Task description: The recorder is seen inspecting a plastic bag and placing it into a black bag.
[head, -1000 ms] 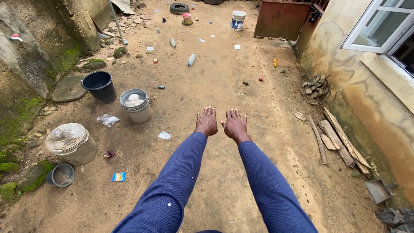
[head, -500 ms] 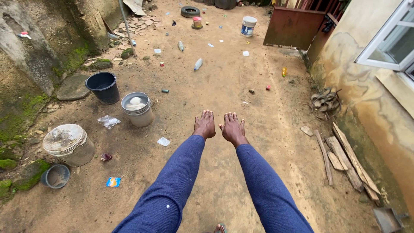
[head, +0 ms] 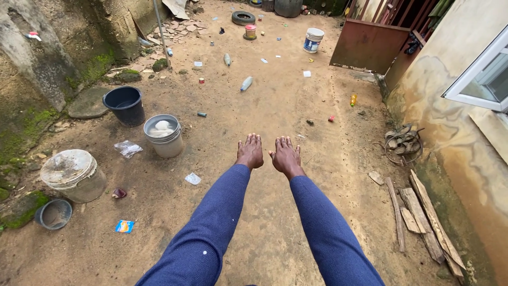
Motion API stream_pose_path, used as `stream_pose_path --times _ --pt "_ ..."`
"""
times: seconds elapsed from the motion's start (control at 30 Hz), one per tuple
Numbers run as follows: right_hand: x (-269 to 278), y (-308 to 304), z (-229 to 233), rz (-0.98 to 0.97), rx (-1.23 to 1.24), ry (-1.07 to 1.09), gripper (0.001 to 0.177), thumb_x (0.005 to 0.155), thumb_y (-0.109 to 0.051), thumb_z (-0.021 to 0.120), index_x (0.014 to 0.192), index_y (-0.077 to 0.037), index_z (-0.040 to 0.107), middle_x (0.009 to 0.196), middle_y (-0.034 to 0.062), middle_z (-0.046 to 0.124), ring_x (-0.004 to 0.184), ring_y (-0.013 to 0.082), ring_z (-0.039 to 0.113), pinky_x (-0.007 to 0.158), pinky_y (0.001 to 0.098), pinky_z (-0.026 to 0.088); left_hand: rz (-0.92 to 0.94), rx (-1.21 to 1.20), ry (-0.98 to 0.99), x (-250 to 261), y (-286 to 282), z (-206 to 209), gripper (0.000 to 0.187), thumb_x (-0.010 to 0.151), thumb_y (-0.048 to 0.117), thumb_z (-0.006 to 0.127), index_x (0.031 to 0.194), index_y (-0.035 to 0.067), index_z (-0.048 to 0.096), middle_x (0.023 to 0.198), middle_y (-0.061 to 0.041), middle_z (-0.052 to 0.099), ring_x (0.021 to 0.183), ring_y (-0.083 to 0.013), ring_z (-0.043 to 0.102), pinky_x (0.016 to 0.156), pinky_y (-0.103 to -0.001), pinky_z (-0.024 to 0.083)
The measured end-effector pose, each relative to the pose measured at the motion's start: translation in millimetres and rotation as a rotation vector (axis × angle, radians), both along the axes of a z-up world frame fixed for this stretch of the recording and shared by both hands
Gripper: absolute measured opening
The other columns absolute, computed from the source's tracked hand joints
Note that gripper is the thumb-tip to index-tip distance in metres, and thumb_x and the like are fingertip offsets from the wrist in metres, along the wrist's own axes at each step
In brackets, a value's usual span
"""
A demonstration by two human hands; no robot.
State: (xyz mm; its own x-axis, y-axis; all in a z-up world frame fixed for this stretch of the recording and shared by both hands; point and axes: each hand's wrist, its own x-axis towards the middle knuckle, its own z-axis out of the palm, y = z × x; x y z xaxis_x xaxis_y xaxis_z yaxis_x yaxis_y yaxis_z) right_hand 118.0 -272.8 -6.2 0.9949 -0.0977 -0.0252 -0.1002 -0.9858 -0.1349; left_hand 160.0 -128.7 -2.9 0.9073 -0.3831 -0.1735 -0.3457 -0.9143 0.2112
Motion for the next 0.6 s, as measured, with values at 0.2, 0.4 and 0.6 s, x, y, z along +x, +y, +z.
stream_pose_path --times 0.2,0.4,0.6 --pt "20.8 -16.0 -7.4 -0.013 -0.028 0.027 0.071 0.105 -0.050 0.040 0.161 -0.009 0.026 0.170 0.0101 0.021 0.159 0.0285 0.014 0.124 0.0620 0.015 -0.022 0.003 -0.009 28.2 -16.6 -13.0 0.076 0.098 0.014 0.046 0.164 0.003 0.010 0.173 -0.015 0.009 0.160 -0.0275 0.008 0.127 -0.056 0.014" --pt "55.9 -26.0 -15.3 -0.035 -0.022 0.034 0.071 0.105 -0.049 0.040 0.162 -0.009 0.024 0.171 0.0102 0.020 0.158 0.0283 0.014 0.124 0.0618 0.015 -0.042 0.000 -0.028 63.0 -23.6 -16.6 0.076 0.098 0.013 0.045 0.164 0.003 0.010 0.173 -0.014 0.009 0.160 -0.0270 0.009 0.127 -0.055 0.014" --pt "109.5 -27.7 -9.0 -0.055 -0.034 0.007 0.071 0.105 -0.048 0.042 0.161 -0.009 0.027 0.170 0.0104 0.022 0.159 0.0286 0.016 0.124 0.0615 0.017 -0.048 -0.015 -0.035 123.6 -19.3 -10.2 0.086 0.094 0.019 0.060 0.164 0.004 0.013 0.173 -0.014 0.011 0.161 -0.0263 0.009 0.127 -0.056 0.017"
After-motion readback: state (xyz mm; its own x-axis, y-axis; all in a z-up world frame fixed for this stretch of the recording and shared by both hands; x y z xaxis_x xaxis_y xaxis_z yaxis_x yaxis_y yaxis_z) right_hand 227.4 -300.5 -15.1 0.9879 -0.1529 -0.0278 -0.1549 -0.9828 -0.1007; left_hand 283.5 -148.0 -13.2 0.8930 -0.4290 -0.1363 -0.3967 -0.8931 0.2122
